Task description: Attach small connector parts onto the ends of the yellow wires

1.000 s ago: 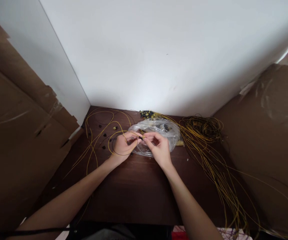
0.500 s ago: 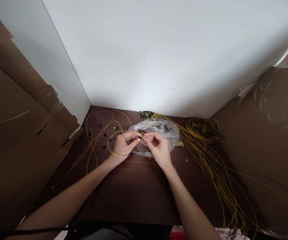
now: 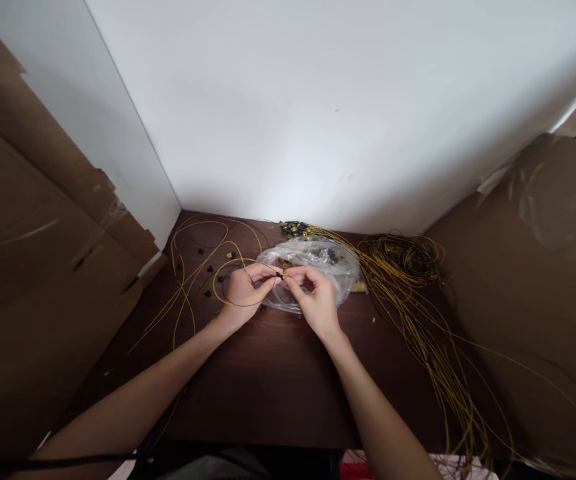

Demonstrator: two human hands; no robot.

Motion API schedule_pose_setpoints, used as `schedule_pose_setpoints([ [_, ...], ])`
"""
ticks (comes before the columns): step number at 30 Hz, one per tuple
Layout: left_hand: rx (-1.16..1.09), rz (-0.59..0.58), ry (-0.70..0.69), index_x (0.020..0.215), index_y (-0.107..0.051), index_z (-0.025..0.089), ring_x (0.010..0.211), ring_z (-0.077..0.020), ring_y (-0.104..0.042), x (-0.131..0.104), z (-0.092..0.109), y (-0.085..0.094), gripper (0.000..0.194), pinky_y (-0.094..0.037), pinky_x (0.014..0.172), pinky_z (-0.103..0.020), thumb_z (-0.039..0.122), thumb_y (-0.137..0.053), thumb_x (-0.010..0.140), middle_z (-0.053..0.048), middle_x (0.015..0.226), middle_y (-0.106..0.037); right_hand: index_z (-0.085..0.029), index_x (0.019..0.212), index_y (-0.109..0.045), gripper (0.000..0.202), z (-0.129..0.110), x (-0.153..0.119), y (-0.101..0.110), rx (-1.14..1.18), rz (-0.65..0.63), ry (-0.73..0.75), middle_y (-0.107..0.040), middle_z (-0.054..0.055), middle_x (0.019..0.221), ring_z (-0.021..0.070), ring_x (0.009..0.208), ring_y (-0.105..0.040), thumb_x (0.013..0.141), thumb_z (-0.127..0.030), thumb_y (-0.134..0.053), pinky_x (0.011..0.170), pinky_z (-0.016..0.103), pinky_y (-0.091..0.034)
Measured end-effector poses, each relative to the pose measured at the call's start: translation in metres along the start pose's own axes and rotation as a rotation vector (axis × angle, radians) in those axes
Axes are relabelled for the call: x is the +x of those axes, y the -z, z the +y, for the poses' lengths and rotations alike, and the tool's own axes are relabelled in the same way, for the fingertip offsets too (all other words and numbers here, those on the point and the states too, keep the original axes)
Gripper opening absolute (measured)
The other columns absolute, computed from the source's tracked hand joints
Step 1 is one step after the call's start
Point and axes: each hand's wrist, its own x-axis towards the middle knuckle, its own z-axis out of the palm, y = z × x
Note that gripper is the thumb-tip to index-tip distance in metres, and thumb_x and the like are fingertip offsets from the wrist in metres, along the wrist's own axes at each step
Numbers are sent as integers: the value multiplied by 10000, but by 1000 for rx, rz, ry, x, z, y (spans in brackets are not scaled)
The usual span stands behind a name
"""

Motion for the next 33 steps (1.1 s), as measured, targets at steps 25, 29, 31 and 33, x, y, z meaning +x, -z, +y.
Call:
schedule_pose_setpoints([
  [25, -404, 143, 386, 701, -660, 94, 532, -103, -587, -3, 13, -6, 135, -526, 557, -238, 130, -683, 573, -27, 638, -661, -195, 721, -646, 131, -5, -5, -10, -175, 91, 223, -630, 42, 762, 182, 744, -595, 802, -246, -557, 714, 318, -464],
  [29, -398, 60, 425, 670, -664, 89, 517, -94, -568, -1, 18, 1, 116, -508, 548, -231, 137, -692, 568, -34, 613, -654, -196, 677, -632, 144, -6, -3, -6, -171, 21, 226, -634, 41, 746, 188, 748, -602, 793, -251, -567, 711, 325, -473],
  [31, -412, -6, 435, 670, -663, 85, 520, -92, -561, 0, 20, 5, 131, -496, 552, -227, 155, -708, 567, -35, 592, -644, -196, 666, -631, 144, -7, -1, -3, -153, -13, 229, -639, 39, 749, 190, 760, -606, 787, -251, -574, 718, 329, -476],
  [33, -432, -67, 439, 695, -664, 78, 533, -92, -562, 2, 20, 9, 164, -486, 565, -226, 178, -717, 577, -41, 601, -643, -197, 682, -639, 120, -8, 0, 0, -125, -31, 235, -647, 39, 766, 191, 772, -609, 778, -246, -587, 727, 331, -475],
])
